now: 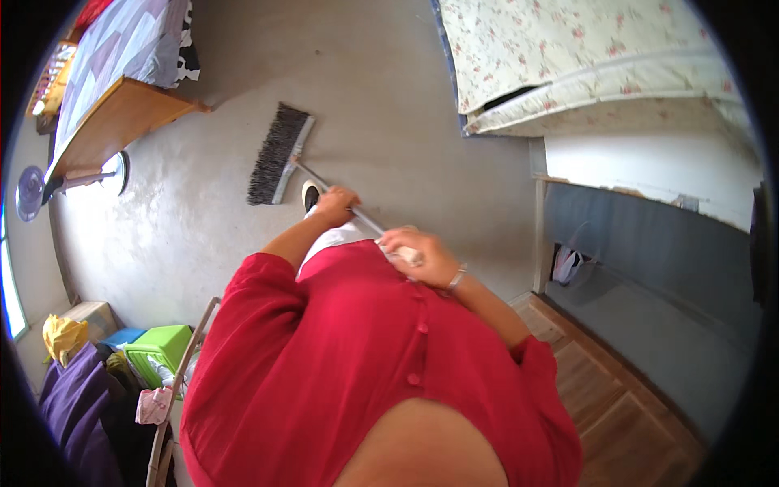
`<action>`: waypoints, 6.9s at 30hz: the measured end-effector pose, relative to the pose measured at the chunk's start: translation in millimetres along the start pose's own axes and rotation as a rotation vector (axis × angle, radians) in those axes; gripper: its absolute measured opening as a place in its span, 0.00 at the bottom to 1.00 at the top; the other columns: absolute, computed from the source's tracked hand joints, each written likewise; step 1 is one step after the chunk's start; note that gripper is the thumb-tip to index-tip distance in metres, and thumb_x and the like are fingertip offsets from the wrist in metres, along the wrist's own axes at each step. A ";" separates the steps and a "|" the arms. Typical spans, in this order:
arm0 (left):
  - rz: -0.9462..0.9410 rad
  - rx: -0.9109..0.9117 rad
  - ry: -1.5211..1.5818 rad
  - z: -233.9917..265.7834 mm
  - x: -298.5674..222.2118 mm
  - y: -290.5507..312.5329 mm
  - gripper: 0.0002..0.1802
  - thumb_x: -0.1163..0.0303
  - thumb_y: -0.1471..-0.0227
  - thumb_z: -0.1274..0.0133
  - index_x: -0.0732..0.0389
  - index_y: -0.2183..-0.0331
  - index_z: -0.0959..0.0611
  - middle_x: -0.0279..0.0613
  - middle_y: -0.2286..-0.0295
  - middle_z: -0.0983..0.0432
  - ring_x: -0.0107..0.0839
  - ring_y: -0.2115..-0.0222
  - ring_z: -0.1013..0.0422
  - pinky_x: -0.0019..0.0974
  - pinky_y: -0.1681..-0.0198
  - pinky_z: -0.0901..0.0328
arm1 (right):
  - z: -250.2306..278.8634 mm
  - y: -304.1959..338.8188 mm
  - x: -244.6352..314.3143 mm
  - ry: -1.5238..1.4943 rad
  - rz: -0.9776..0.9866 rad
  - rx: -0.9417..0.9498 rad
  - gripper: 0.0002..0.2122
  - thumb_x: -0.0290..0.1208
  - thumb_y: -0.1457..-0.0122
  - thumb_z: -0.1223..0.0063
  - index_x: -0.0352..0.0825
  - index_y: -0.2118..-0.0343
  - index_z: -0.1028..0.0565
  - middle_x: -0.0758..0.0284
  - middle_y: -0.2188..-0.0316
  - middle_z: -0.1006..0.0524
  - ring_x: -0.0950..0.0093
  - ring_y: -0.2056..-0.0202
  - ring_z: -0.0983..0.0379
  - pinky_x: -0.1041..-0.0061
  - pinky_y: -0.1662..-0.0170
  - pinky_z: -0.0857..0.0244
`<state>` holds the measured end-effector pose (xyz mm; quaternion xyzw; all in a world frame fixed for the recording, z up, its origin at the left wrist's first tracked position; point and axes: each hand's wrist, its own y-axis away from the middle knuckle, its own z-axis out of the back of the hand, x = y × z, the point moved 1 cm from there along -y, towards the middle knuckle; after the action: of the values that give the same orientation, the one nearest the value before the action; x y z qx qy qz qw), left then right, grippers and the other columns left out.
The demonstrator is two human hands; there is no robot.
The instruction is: The recorder is sweeping the floor in a bedroom and then opening the window.
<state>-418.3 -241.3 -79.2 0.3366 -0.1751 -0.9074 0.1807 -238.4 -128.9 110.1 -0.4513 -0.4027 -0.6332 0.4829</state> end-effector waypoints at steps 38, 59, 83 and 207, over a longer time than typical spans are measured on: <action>-0.316 -0.611 0.318 24.9 -159.2 203.9 0.09 0.69 0.68 0.45 0.60 0.81 0.28 0.45 0.82 0.33 0.47 0.76 0.34 0.44 0.72 0.40 | 8.6 143.3 189.0 0.127 0.323 -0.022 0.07 0.23 0.57 0.49 0.31 0.72 0.27 0.64 0.76 0.25 0.79 0.81 0.32 0.81 0.79 0.40; 0.229 -0.056 0.024 -200.5 -226.6 98.0 0.17 0.64 0.64 0.44 0.47 0.65 0.23 0.33 0.63 0.28 0.39 0.55 0.38 0.43 0.55 0.40 | 42.0 293.2 -30.2 -0.085 -0.093 0.020 0.03 0.20 0.54 0.49 0.32 0.75 0.30 0.65 0.66 0.27 0.74 0.63 0.30 0.78 0.58 0.39; -0.914 -0.439 0.366 -100.4 -542.2 39.0 0.11 0.60 0.67 0.47 0.56 0.85 0.28 0.39 0.86 0.31 0.39 0.78 0.31 0.40 0.60 0.43 | 243.8 387.8 182.8 0.439 0.362 -0.308 0.08 0.29 0.60 0.45 0.33 0.80 0.32 0.59 0.83 0.26 0.72 0.82 0.29 0.79 0.78 0.36; -0.577 -0.509 0.614 -157.5 -595.3 53.4 0.17 0.56 0.60 0.47 0.59 0.80 0.29 0.44 0.81 0.31 0.48 0.73 0.33 0.46 0.70 0.40 | 345.1 425.4 150.4 0.258 0.687 -0.011 0.13 0.36 0.58 0.48 0.32 0.77 0.35 0.61 0.81 0.32 0.73 0.80 0.36 0.78 0.77 0.46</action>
<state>120.7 -53.5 158.1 0.5685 0.2139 -0.7933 0.0418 220.4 71.1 378.8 -0.4794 -0.1601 -0.4881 0.7116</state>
